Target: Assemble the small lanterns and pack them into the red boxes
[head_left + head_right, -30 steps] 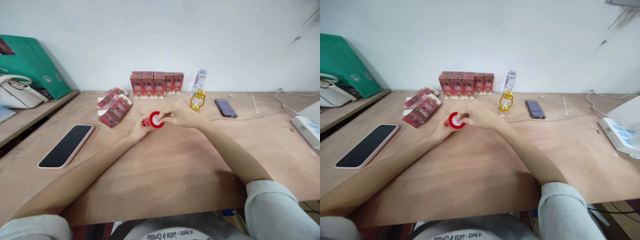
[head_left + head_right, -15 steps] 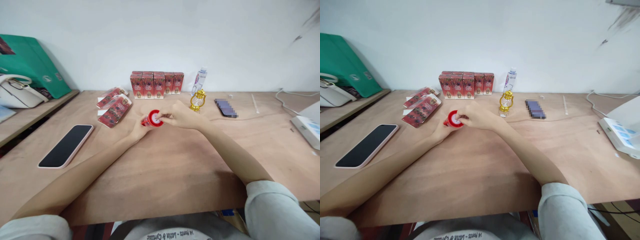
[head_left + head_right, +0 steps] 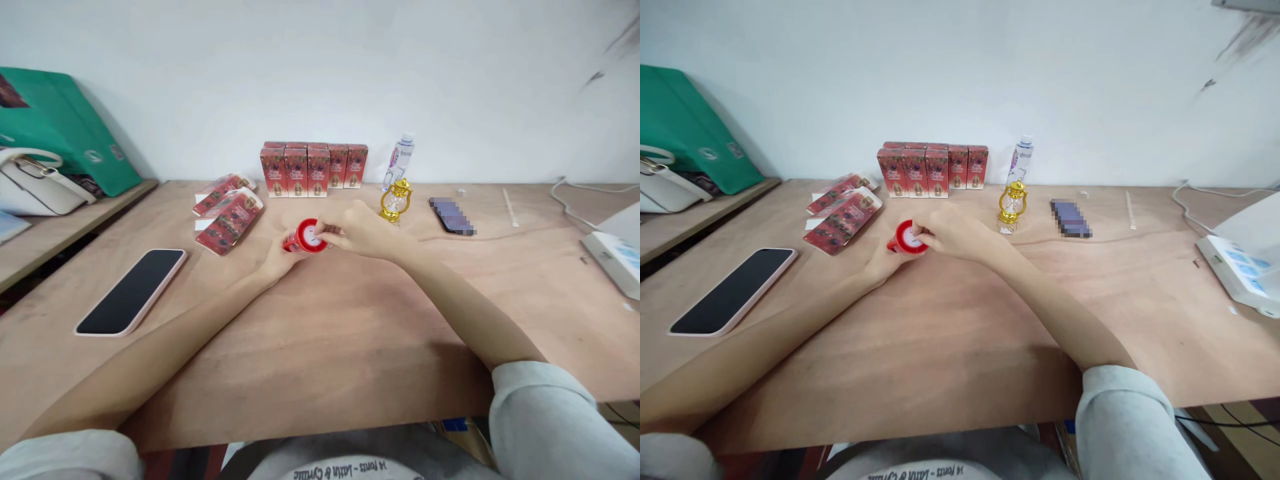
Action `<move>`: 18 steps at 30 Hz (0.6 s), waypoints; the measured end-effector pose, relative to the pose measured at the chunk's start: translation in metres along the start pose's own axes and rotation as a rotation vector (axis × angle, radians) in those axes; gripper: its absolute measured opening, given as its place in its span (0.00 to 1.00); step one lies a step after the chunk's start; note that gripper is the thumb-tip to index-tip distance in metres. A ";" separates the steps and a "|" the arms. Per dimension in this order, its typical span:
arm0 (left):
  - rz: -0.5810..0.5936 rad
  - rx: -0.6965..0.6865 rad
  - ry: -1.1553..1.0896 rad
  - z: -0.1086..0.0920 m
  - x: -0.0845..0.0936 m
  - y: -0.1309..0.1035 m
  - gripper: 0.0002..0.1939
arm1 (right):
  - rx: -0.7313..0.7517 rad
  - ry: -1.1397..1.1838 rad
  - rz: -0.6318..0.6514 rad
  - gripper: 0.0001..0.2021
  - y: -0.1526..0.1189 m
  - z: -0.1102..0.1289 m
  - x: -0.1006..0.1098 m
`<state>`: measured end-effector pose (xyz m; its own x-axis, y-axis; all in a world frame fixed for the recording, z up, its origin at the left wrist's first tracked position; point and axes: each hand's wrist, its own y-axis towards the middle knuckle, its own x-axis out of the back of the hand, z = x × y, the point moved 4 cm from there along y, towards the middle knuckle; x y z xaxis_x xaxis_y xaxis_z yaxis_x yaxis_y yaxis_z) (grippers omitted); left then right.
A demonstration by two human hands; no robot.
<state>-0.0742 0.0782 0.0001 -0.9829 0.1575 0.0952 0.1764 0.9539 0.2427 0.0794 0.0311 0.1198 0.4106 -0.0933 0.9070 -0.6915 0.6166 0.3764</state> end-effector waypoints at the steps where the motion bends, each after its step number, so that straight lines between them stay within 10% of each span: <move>1: 0.003 -0.007 0.007 0.000 0.000 0.000 0.25 | 0.001 -0.008 0.004 0.06 0.000 0.000 0.000; 18: 0.046 -0.141 0.136 0.005 0.002 0.004 0.20 | -0.001 -0.105 0.136 0.06 -0.001 0.010 -0.005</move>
<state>-0.0756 0.0832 -0.0033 -0.9593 0.1549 0.2363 0.2357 0.8999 0.3668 0.0722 0.0232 0.1172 0.2490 -0.0902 0.9643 -0.7358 0.6298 0.2490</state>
